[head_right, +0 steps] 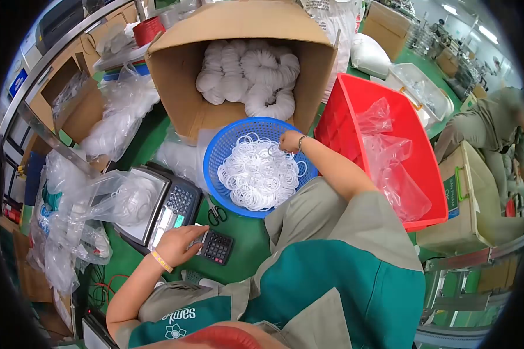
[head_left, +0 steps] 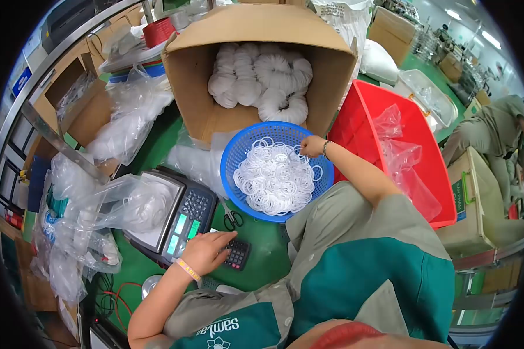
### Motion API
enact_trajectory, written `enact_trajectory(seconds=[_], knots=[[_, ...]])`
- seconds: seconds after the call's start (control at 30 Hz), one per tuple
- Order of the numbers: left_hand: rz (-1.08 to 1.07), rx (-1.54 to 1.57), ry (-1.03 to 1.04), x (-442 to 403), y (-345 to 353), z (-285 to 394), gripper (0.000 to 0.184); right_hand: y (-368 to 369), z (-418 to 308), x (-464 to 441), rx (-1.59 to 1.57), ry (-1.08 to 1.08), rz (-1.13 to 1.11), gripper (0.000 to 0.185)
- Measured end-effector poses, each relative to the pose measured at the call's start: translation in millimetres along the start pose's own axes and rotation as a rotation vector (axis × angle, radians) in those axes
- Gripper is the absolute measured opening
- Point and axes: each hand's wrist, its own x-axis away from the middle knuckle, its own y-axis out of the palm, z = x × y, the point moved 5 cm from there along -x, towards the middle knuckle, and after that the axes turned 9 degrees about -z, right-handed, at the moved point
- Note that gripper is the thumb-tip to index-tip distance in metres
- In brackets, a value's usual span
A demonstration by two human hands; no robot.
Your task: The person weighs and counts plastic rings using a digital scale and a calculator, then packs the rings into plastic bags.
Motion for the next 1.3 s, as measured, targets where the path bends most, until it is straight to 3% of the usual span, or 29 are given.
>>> enact_trajectory(seconds=[0.1,0.33,0.5,0.57,0.77,1.3], knots=[[0.027,-0.008,0.02,-1.5,-3.0,1.3,0.04,-4.9,-10.9,3.1,0.211,-0.035,0.089,0.019],[-0.041,-0.014,0.019,-4.1,18.7,-7.7,0.038,-6.3,-17.1,6.2,0.072,-0.019,0.08,0.018],[-0.237,-0.015,0.085,-12.5,47.4,1.3,0.04,-6.4,-27.1,7.9,0.135,-0.059,0.107,0.019],[-0.296,-0.031,0.097,-12.7,54.8,3.7,0.039,-5.1,-28.9,10.6,0.011,-0.101,0.084,0.021],[-0.193,-0.141,0.026,-17.4,43.5,-2.7,0.033,-7.3,-29.8,21.2,-0.384,-0.157,-0.002,0.014],[-0.14,-0.169,-0.048,-27.0,26.9,-14.5,0.031,-10.6,-16.3,20.6,-0.37,-0.131,0.013,0.016]])
